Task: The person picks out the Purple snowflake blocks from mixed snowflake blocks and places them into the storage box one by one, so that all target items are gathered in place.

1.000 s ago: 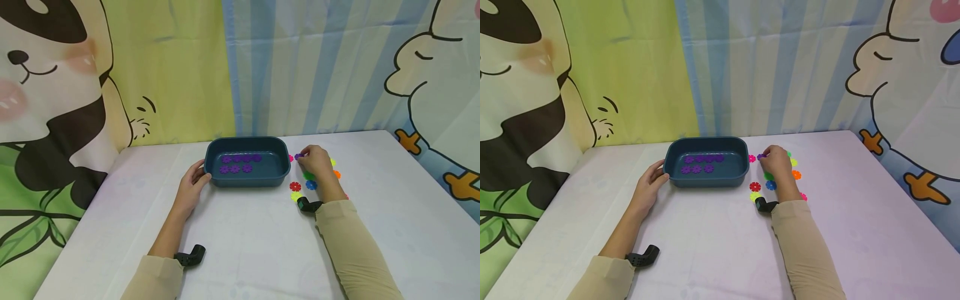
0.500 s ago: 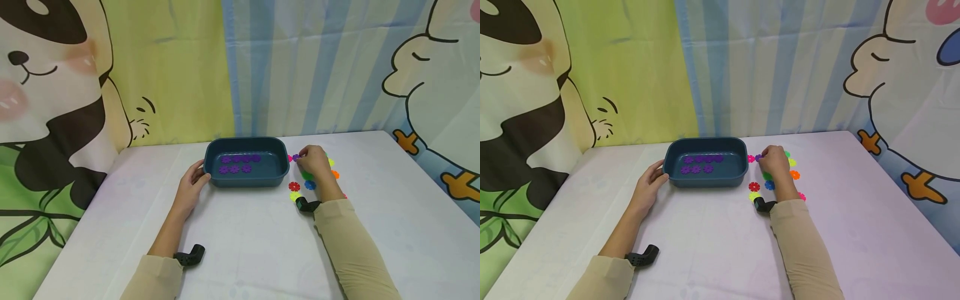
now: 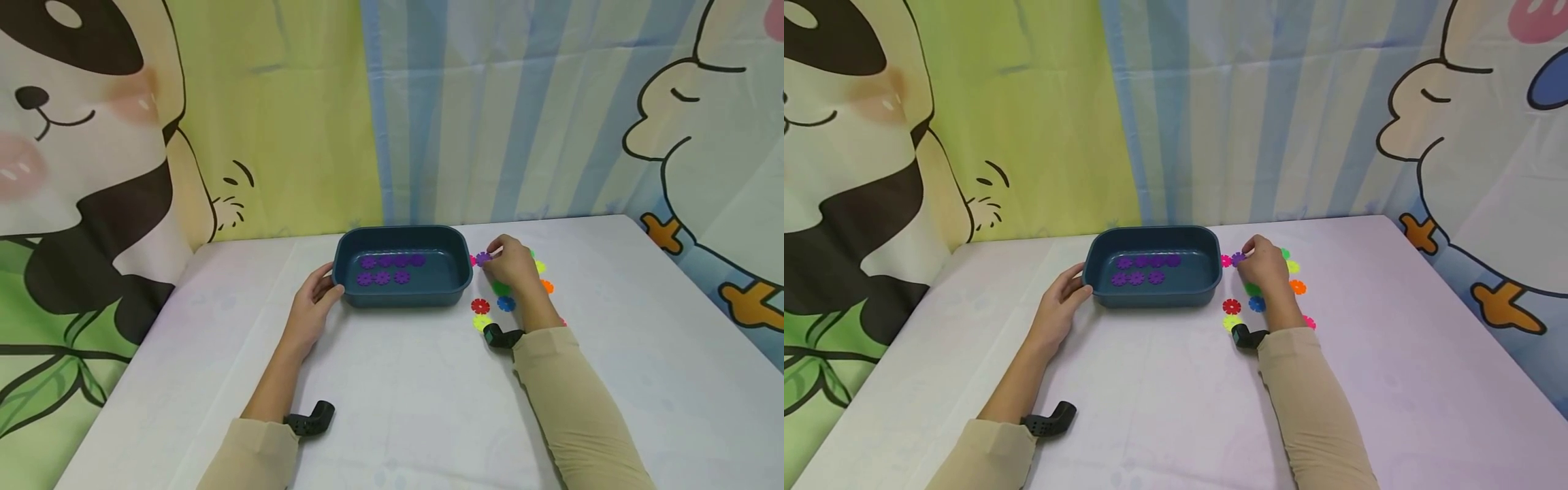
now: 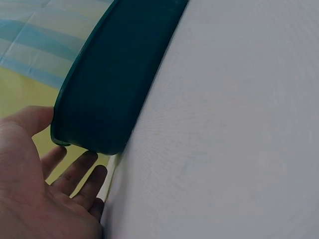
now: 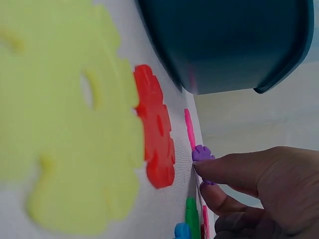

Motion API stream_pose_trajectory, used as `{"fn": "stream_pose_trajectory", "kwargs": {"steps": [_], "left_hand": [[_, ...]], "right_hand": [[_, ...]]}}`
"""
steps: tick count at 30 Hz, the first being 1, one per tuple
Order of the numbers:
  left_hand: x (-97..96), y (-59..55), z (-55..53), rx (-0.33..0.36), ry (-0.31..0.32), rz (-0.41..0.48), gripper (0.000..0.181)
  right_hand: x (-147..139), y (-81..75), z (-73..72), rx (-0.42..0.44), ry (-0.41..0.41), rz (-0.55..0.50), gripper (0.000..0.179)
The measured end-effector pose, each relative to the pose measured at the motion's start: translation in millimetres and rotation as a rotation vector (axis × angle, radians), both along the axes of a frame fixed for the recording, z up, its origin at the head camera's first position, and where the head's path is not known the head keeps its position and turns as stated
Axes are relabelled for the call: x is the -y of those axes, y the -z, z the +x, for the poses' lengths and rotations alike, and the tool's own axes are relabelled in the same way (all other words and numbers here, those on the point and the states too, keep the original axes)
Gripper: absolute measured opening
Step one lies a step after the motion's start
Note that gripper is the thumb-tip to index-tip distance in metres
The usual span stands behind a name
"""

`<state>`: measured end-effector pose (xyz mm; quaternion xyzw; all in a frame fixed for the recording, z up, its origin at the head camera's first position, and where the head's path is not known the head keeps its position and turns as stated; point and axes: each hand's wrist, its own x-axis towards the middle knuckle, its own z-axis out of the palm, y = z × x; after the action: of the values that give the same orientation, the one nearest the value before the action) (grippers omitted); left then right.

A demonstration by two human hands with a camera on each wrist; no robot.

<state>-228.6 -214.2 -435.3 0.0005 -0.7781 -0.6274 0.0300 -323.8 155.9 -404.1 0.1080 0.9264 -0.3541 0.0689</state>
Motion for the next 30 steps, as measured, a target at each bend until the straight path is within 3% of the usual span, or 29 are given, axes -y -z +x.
{"fn": "stream_pose_trajectory", "kwargs": {"steps": [8, 19, 30], "left_hand": [[-1.2, -0.5, -0.3, 0.0, 0.0, 0.001, 0.057], [-1.1, -0.6, 0.7, 0.004, -0.004, -0.005, 0.056], [0.0, -0.9, 1.4, 0.001, 0.005, 0.012, 0.056]], "right_hand": [[-3, -3.3, 2.7, -0.041, -0.005, -0.006, 0.027], [-3, -10.6, 6.2, -0.07, 0.022, -0.062, 0.032], [-6, -21.4, 8.4, -0.147, 0.021, -0.256, 0.037]]}}
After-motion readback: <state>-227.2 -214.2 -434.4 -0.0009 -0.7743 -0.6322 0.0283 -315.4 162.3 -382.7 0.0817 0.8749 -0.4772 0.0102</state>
